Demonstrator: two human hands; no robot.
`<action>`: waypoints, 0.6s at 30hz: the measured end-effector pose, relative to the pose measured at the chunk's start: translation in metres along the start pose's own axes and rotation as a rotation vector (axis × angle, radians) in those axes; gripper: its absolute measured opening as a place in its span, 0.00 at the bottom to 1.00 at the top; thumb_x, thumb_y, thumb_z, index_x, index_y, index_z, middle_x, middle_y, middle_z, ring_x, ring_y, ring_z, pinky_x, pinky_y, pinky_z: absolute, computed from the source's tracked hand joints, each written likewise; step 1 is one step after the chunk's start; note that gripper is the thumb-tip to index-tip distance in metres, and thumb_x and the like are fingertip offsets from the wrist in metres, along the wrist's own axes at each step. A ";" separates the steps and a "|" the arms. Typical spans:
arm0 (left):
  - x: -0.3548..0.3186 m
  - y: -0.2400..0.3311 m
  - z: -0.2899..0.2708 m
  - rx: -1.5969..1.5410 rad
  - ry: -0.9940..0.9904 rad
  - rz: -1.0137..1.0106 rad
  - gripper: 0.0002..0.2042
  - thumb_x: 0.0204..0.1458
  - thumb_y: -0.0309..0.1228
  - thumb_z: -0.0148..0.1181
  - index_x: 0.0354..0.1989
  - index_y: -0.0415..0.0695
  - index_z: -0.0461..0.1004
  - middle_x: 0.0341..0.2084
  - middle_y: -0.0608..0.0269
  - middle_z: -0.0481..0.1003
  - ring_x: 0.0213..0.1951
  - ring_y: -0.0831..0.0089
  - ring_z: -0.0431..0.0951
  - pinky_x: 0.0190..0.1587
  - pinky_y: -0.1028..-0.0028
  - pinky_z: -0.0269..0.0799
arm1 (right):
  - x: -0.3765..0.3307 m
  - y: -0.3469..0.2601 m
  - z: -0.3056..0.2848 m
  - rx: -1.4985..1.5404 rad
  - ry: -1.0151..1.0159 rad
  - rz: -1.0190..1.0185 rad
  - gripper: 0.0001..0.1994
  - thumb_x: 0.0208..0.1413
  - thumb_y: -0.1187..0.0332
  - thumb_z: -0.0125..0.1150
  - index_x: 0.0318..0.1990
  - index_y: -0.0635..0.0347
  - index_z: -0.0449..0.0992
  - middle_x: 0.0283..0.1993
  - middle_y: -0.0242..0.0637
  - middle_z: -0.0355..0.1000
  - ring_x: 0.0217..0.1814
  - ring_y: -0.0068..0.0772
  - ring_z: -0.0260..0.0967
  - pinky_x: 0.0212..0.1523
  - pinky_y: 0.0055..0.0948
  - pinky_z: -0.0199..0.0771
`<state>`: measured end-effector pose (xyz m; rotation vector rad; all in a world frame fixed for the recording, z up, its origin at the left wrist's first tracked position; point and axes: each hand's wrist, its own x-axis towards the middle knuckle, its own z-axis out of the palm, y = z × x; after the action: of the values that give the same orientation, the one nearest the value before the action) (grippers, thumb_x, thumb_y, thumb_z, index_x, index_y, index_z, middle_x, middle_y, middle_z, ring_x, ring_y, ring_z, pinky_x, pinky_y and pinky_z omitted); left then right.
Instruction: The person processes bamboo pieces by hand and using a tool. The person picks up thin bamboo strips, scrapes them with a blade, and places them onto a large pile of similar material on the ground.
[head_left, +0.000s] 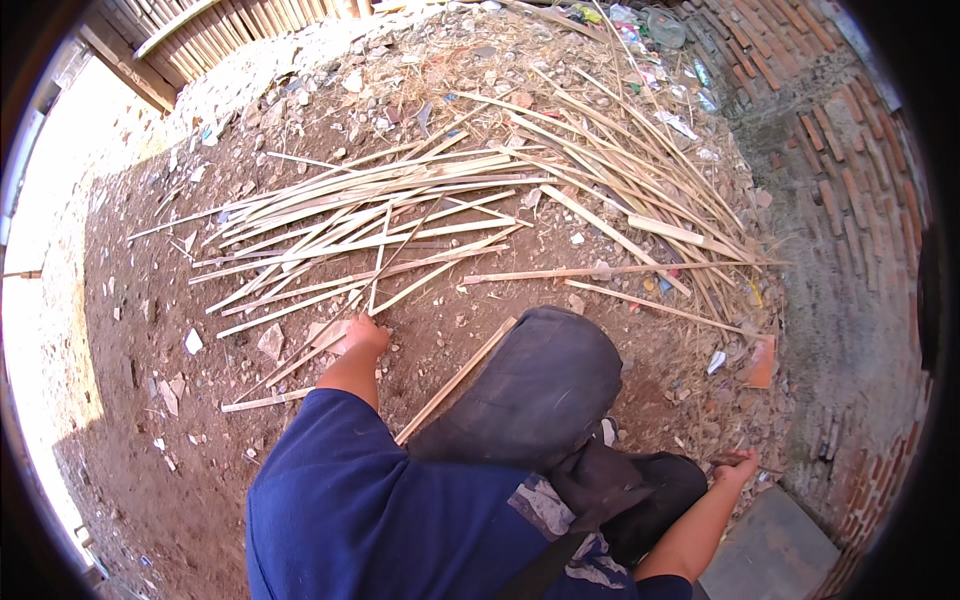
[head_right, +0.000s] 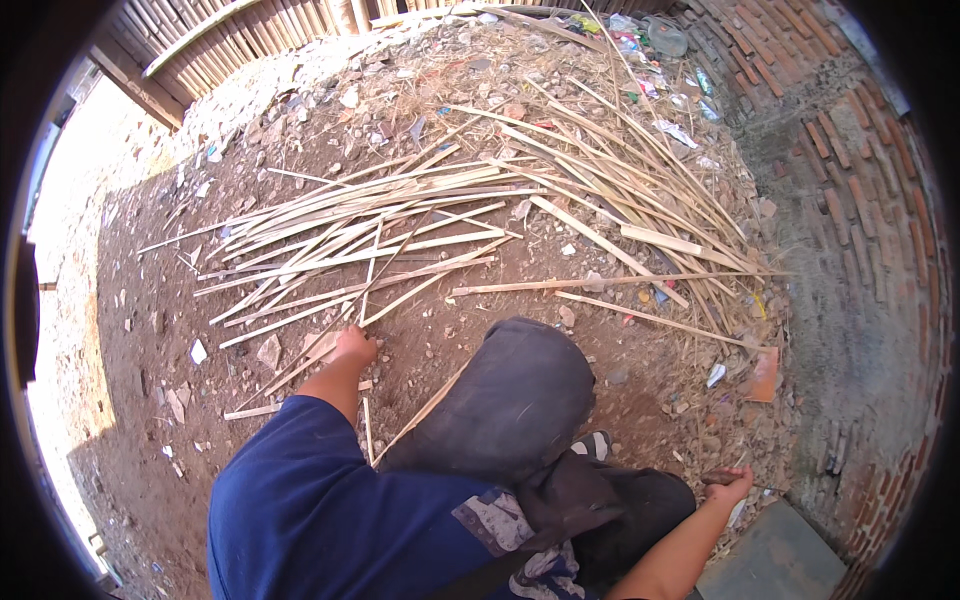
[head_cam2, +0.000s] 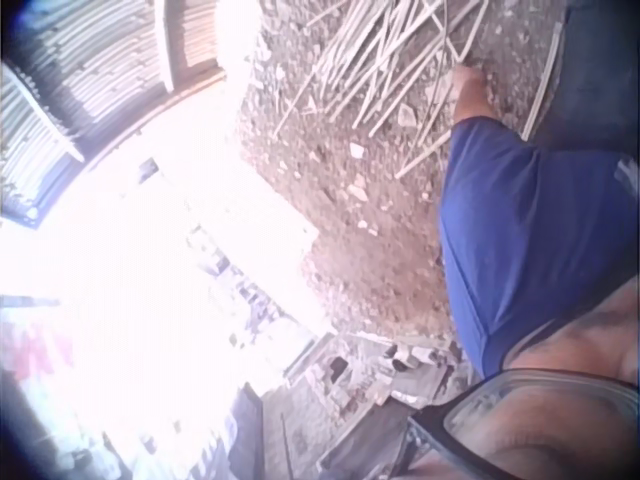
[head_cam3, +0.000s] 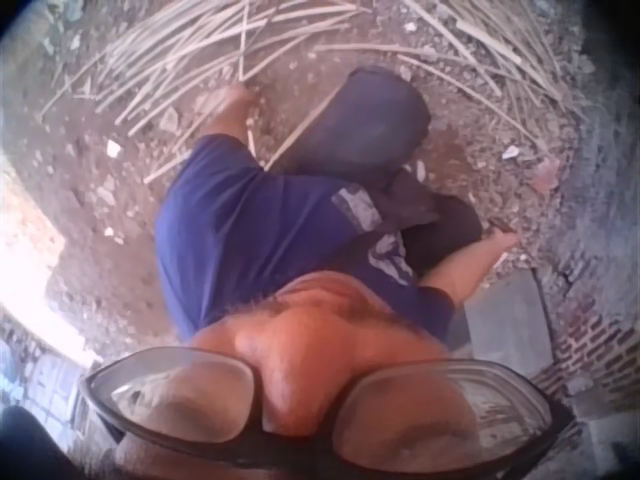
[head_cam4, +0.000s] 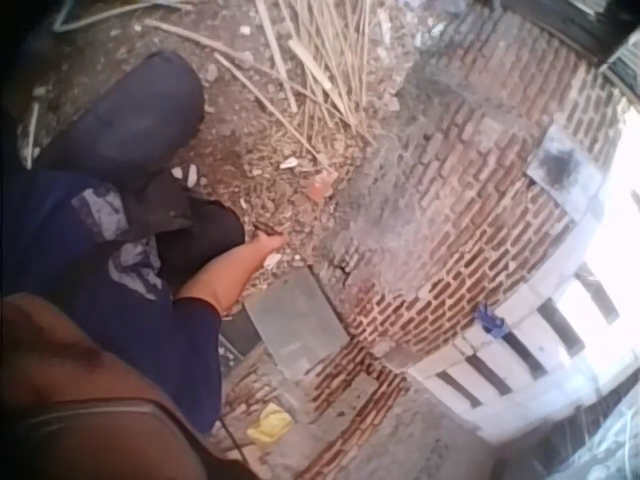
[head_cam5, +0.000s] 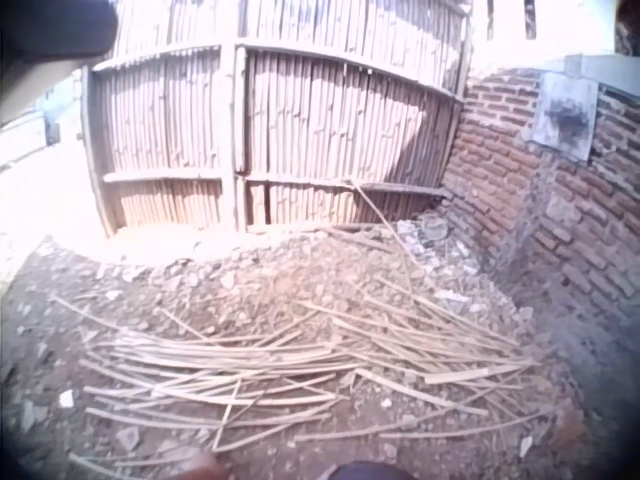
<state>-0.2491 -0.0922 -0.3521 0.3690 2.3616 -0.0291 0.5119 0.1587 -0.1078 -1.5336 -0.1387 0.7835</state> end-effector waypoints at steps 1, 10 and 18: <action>-0.004 0.003 0.004 0.009 0.102 -0.020 0.30 0.57 0.44 0.60 0.65 0.43 0.66 0.69 0.48 0.58 0.70 0.53 0.61 0.66 0.57 0.65 | 0.005 -0.001 -0.003 0.006 -0.006 0.014 0.17 0.60 0.58 0.63 0.22 0.46 0.63 0.18 0.24 0.62 0.20 0.24 0.60 0.26 0.27 0.68; -0.001 0.030 -0.006 0.189 0.021 0.007 0.24 0.58 0.39 0.57 0.63 0.46 0.71 0.67 0.54 0.60 0.69 0.55 0.59 0.65 0.55 0.65 | 0.003 0.000 0.002 0.012 -0.002 0.020 0.15 0.61 0.58 0.61 0.25 0.47 0.64 0.18 0.23 0.63 0.19 0.22 0.60 0.24 0.26 0.67; -0.004 0.025 0.004 0.175 0.051 0.072 0.25 0.57 0.44 0.60 0.61 0.46 0.72 0.63 0.53 0.63 0.65 0.54 0.65 0.64 0.57 0.67 | 0.000 0.001 0.002 -0.006 0.002 -0.004 0.14 0.62 0.58 0.60 0.26 0.47 0.65 0.18 0.23 0.63 0.19 0.22 0.60 0.24 0.25 0.68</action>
<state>-0.2368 -0.0701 -0.3499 0.5450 2.4010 -0.1950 0.5104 0.1605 -0.1089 -1.5396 -0.1426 0.7786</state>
